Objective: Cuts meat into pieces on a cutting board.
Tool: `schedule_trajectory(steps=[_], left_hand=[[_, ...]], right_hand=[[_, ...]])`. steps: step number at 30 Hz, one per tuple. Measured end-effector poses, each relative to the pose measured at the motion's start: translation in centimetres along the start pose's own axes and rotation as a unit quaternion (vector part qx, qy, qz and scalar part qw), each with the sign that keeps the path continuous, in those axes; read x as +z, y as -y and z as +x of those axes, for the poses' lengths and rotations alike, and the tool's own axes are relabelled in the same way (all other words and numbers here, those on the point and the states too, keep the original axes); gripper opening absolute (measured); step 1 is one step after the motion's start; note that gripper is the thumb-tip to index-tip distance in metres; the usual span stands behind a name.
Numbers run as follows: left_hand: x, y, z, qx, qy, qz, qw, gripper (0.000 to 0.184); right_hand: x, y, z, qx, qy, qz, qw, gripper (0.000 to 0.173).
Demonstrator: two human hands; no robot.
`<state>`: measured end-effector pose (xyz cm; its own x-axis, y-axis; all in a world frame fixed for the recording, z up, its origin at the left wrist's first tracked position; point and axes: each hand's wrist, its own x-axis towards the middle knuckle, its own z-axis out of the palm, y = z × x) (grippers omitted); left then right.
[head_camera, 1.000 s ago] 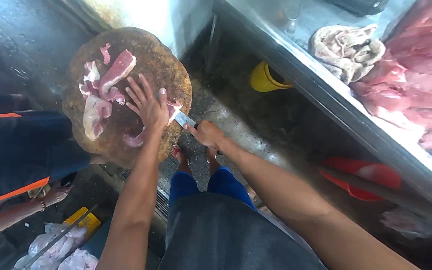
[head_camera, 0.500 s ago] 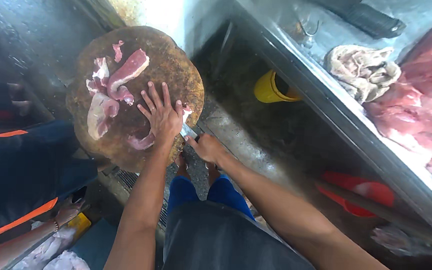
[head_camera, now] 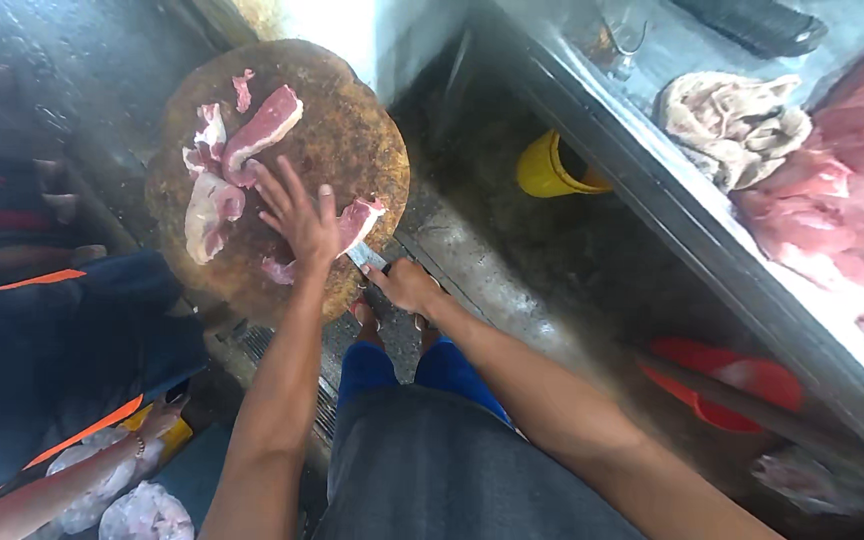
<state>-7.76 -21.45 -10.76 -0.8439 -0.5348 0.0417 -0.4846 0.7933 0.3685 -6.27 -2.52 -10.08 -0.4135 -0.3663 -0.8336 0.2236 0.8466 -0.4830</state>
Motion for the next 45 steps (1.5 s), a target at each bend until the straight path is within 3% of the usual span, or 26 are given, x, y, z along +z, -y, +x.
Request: schedule_trajectory(steps=[7,11,16,22,27,31,35,40,45], left_hand=[[0.7,1.7,-1.6,0.011,0.102,0.173,0.980,0.078],[0.4,1.7,-1.1,0.018,0.098,0.179,0.979,0.079],[0.7,1.9,-1.1,0.010,0.083,0.165,0.983,0.079],[0.5,1.5,-1.4,0.018,0.077,0.165,0.983,0.077],[0.6,1.8,-1.8,0.019,0.070,0.167,0.983,0.078],[-2.3,3.1,-2.2,-0.022,0.004,0.116,0.993,0.080],[-2.4,6.7,-2.8,-0.027,0.056,0.152,0.986,0.085],[-1.8,7.3,-2.8,-0.008,0.075,0.156,0.985,0.089],[-1.7,7.4,-2.2,-0.006,0.083,0.146,0.986,0.086]], right_hand=[[0.8,-1.4,-0.8,-0.004,-0.006,0.015,1.000,0.072],[1.8,-3.9,-2.3,0.006,0.003,-0.040,0.999,0.072],[2.2,0.9,-0.4,-0.004,0.004,-0.037,0.999,0.071],[3.5,-1.9,-2.3,0.010,0.012,-0.065,0.998,0.072],[4.6,2.1,-0.7,0.011,0.004,-0.086,0.996,0.074],[4.2,2.4,-1.1,0.002,0.005,-0.087,0.996,0.073],[3.9,2.4,-1.5,0.006,0.013,-0.100,0.995,0.073],[6.4,-2.3,-3.6,0.026,0.009,-0.119,0.993,0.077],[7.0,3.0,-1.8,0.016,0.015,-0.106,0.994,0.072]])
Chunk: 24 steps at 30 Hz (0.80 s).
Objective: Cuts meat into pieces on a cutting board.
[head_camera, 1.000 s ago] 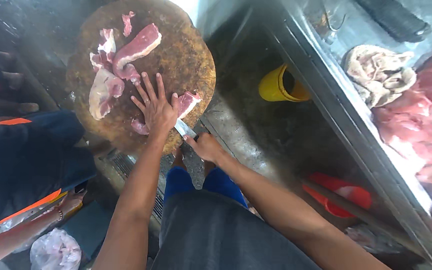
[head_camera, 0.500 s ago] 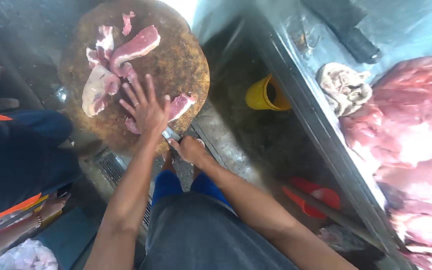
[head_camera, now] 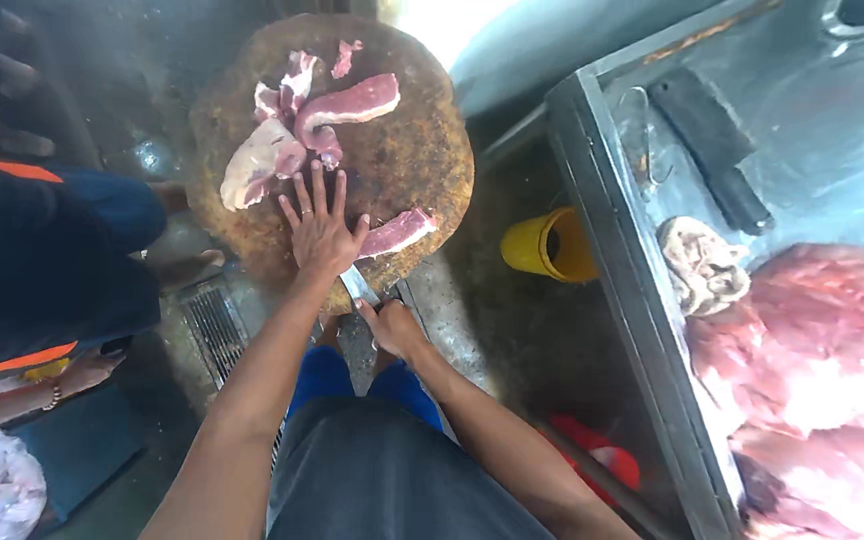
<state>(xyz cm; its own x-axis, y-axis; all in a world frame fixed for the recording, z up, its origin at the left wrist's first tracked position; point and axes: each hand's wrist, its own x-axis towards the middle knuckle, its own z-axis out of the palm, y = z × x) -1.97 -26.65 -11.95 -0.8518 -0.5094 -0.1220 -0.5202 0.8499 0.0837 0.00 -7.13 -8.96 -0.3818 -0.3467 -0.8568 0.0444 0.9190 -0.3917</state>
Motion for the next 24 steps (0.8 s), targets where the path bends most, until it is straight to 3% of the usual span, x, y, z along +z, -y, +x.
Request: schedule_trajectory(steps=[6,10,15,20,24], left_hand=[[0.1,0.1,-0.3,0.008,-0.008,-0.022,1.000,0.087],[0.2,0.2,-0.6,0.007,0.001,-0.023,1.000,0.087],[0.1,0.3,-0.7,0.016,0.000,-0.028,0.999,0.086],[0.1,0.4,-1.2,0.026,0.018,-0.020,0.999,0.085],[-0.4,0.4,-1.1,0.022,0.006,-0.033,0.999,0.087]], right_hand=[[3.4,-2.6,-1.7,-0.001,-0.009,0.008,1.000,0.070],[3.2,1.5,-0.4,0.007,-0.003,0.030,1.000,0.069],[5.7,-1.4,-2.1,0.013,-0.005,0.045,0.999,0.068],[5.3,3.1,-1.2,0.017,-0.013,0.045,0.999,0.068],[7.1,-0.3,-2.4,0.008,-0.018,0.046,0.999,0.071]])
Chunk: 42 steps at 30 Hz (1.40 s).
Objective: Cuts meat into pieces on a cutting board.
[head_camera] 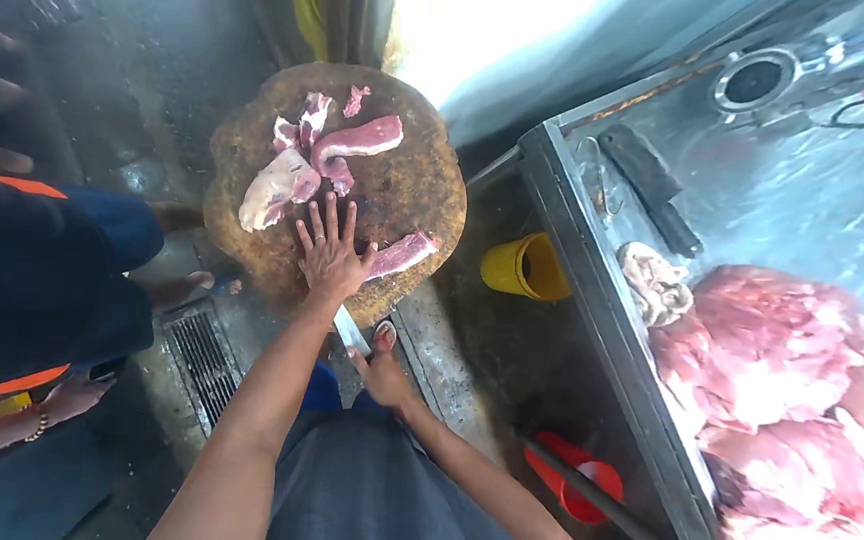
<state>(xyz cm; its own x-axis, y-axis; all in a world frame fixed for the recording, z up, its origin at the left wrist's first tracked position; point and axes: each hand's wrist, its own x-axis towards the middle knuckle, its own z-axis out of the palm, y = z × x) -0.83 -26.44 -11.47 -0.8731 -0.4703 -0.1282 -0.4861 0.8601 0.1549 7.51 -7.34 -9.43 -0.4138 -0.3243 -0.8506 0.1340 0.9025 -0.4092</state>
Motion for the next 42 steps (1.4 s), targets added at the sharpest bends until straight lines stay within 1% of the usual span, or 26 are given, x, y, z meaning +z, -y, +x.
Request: schedule_trajectory(steps=[1,4,6,8,10,12,13,14,15,16,17,18,20,22,23,25,26,27,28,30,32,34,36,38,42], left_hand=[[0.0,0.1,-0.1,-0.004,-0.008,-0.004,1.000,0.087],[0.4,0.7,-0.2,-0.019,-0.002,0.001,1.000,0.088],[0.3,1.1,0.2,-0.026,-0.006,-0.007,1.000,0.087],[-0.2,1.7,1.1,-0.022,-0.027,-0.037,0.999,0.083],[-1.1,1.7,0.8,-0.009,-0.071,-0.109,0.991,0.074],[-3.6,-0.5,-0.8,-0.008,-0.081,-0.165,0.983,0.058],[-4.6,-2.4,-1.6,0.001,-0.060,-0.174,0.983,0.050],[-5.1,-4.5,-2.2,0.013,-0.010,-0.173,0.985,0.044],[-5.0,-6.4,-2.4,0.022,0.042,-0.171,0.984,0.044],[-4.3,-8.0,-2.2,0.029,0.078,-0.156,0.984,0.048],[-3.4,-9.2,-2.0,0.032,0.096,-0.128,0.987,0.053],[-2.4,-9.9,-1.8,0.040,0.097,-0.093,0.990,0.053],[-1.0,-10.2,-1.7,0.060,0.081,-0.040,0.994,0.049],[-0.6,-9.7,-1.8,0.079,0.073,-0.018,0.994,0.040],[-0.9,-9.5,-1.8,0.080,0.080,-0.009,0.994,0.035],[-2.1,-9.2,-1.7,0.058,0.117,-0.021,0.991,0.036],[-3.0,-8.5,-2.0,0.042,0.128,-0.051,0.990,0.037],[-4.2,-7.1,-2.7,0.028,0.122,-0.098,0.987,0.037],[-5.5,-4.8,-3.8,0.017,0.102,-0.149,0.983,0.038],[-7.3,2.2,-6.1,-0.024,0.041,-0.208,0.977,0.037],[-8.8,9.0,-8.6,-0.107,-0.010,-0.283,0.953,0.037],[-10.5,13.4,-11.0,-0.172,-0.037,-0.337,0.925,0.039],[-11.9,15.8,-12.4,-0.193,-0.065,-0.367,0.908,0.039],[-12.4,17.5,-13.2,-0.203,-0.095,-0.392,0.892,0.039],[-11.6,19.8,-12.9,-0.184,-0.126,-0.447,0.866,0.036]], right_hand=[[0.2,-0.1,-0.1,0.003,0.003,-0.005,1.000,0.072],[1.1,1.7,0.9,-0.008,-0.011,-0.001,1.000,0.073],[1.5,1.4,0.6,-0.006,-0.011,0.002,1.000,0.074],[1.2,-1.5,-1.2,0.011,0.010,-0.035,0.999,0.075],[0.3,-6.5,-4.1,0.022,0.027,-0.092,0.995,0.077],[-1.3,-11.4,-6.7,0.035,0.026,-0.123,0.991,0.077],[-2.2,-13.8,-7.8,0.044,0.017,-0.126,0.991,0.076],[-3.2,-15.9,-8.8,0.054,0.003,-0.126,0.990,0.075],[-4.3,-17.5,-9.6,0.062,-0.021,-0.120,0.991,0.073],[-5.4,-18.8,-9.9,0.066,-0.054,-0.108,0.991,0.071],[-6.4,-19.9,-10.2,0.074,-0.085,-0.093,0.989,0.069],[-7.4,-20.6,-10.3,0.087,-0.113,-0.078,0.987,0.070],[-9.0,-21.4,-10.5,0.104,-0.164,-0.045,0.980,0.069],[-9.5,-21.5,-10.1,0.098,-0.190,-0.017,0.977,0.067],[-9.6,-21.4,-9.6,0.093,-0.193,-0.007,0.977,0.066],[-9.5,-21.0,-8.5,0.083,-0.183,-0.002,0.980,0.066],[-9.3,-20.8,-8.2,0.077,-0.177,-0.001,0.981,0.067],[-9.0,-20.4,-8.1,0.071,-0.173,0.003,0.982,0.067],[-8.7,-20.0,-8.1,0.060,-0.169,0.015,0.984,0.066],[-8.0,-19.3,-8.2,0.026,-0.171,0.047,0.984,0.060],[-7.1,-18.0,-8.5,0.005,-0.164,0.071,0.984,0.053],[-5.8,-15.6,-8.9,0.003,-0.172,0.058,0.983,0.047],[-4.7,-12.3,-9.2,-0.003,-0.173,0.030,0.984,0.045],[-3.4,-8.7,-9.2,-0.020,-0.156,0.013,0.987,0.045],[-0.8,-1.3,-7.7,-0.039,-0.128,-0.038,0.990,0.046]])
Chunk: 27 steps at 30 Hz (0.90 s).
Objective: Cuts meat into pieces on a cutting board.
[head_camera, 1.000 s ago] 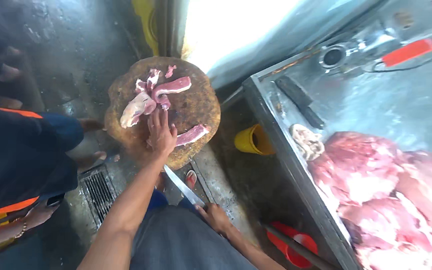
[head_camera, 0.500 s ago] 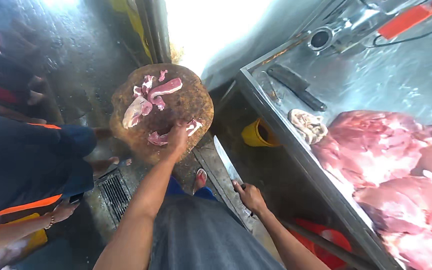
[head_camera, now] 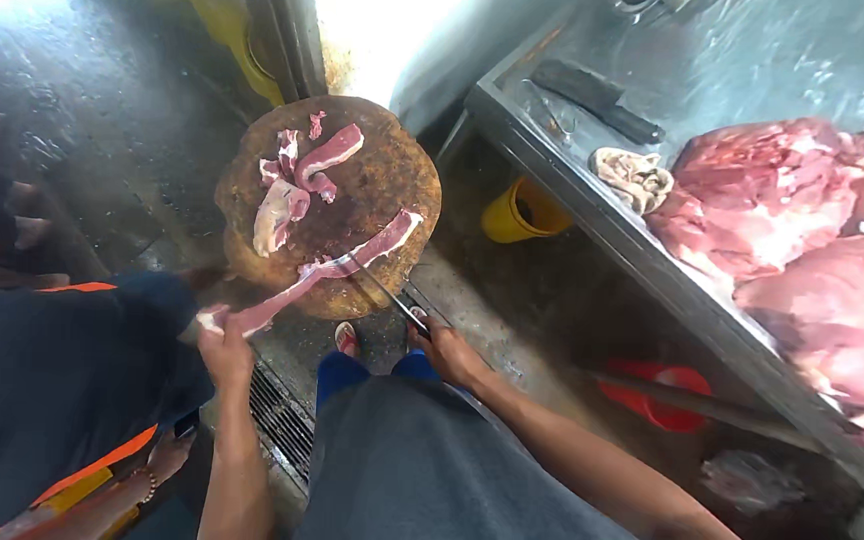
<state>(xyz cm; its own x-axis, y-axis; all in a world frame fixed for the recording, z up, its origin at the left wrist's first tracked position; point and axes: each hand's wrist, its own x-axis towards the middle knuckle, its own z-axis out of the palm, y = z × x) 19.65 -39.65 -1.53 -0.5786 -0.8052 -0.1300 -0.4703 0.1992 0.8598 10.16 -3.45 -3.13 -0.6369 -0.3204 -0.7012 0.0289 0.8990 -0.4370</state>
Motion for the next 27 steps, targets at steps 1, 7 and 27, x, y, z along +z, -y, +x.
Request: schedule_trajectory(steps=[1,7,27], left_hand=[[0.0,0.0,0.3,0.006,0.009,-0.010,1.000,0.035],[-0.9,-1.0,1.3,0.077,0.047,-0.055,0.994,0.030],[15.2,-15.6,9.8,0.204,0.187,0.274,0.921,0.063]], right_hand=[[0.4,2.0,0.3,0.002,0.006,-0.012,1.000,0.046],[4.2,10.5,1.5,0.028,0.045,-0.042,0.998,0.044],[1.2,-4.7,-3.5,0.041,-0.045,0.152,0.987,0.047]])
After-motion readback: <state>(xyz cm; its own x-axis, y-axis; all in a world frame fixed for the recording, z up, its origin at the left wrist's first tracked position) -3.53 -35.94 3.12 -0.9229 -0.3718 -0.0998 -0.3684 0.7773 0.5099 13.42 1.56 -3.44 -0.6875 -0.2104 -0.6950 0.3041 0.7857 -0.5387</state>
